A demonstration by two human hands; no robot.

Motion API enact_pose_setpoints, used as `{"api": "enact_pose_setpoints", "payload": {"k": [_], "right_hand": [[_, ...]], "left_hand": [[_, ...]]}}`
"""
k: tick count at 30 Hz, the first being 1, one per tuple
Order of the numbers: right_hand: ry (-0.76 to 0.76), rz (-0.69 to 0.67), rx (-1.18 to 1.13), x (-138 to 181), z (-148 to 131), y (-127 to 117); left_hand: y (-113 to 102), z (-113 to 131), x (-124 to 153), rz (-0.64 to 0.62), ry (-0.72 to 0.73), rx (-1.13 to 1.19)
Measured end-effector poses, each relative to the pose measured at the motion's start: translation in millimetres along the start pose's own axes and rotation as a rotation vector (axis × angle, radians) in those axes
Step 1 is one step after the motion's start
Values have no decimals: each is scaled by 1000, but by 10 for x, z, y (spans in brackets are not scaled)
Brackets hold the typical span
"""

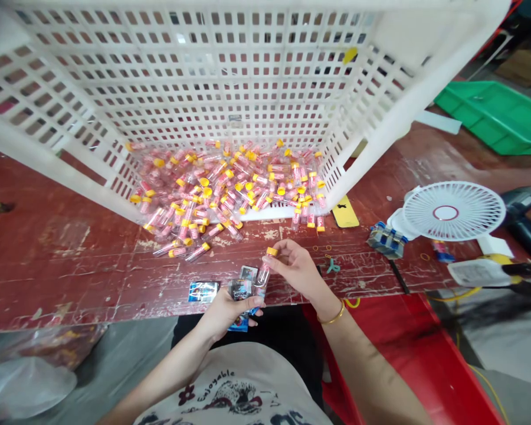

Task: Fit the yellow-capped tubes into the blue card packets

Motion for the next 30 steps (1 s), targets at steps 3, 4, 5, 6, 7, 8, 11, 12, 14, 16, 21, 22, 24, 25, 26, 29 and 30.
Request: {"api": "enact_pose_setpoints", "payload": {"k": [3,4,5,6,7,8,11,12,14,16,21,22,24,25,26,29,30], "right_hand": [[-98,-42,121,34,-61,13],[-132,-71,162,46,-88,23],[-157,-100,191,55,-114,32],[-170,-125,207,57,-134,38],[-168,-140,206,52,-146,40],[-151,-141,186,41,-147,36],[-27,-88,57,-5,-80,11],[16,-71,24,-15,-42,4],[40,-13,6,-19,24,-17],[-35,86,50,2,44,-54],[-303,76,270,124,-124,-79],[-335,24,316,142,-170,-68],[-373,-56,387,162,-242,-52],[-378,-78,407,163,-262,-48],[-376,-92,413,158,-270,-45],[-304,-127,347,117,-217,-36],[-259,-132,299,99,-180,-34]], "left_hand": [[-9,4,0,27,-1,-24],[-9,7,0,33,2,-31],[-8,10,0,39,4,-38],[-5,13,0,44,4,-45],[0,16,0,46,3,-51],[4,18,0,45,2,-54],[18,21,-1,19,5,-25],[20,18,-3,5,4,-7],[20,9,-10,-22,-1,21],[13,0,-18,-23,0,17],[9,1,-33,20,20,-38],[15,5,-35,20,27,-45],[24,10,-37,28,36,-63],[28,10,-38,32,38,-70],[31,9,-38,37,37,-76],[33,-1,-33,48,21,-81],[32,-4,-30,46,17,-77]]}}
Point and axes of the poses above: each hand's wrist, its own x-axis away from the middle knuckle, its own y-axis out of the palm, z = x × y, the point moved 3 cm from there along -x, towards the middle knuckle, and after that the axes turned 13 degrees about -y, right-handed, at the moved point
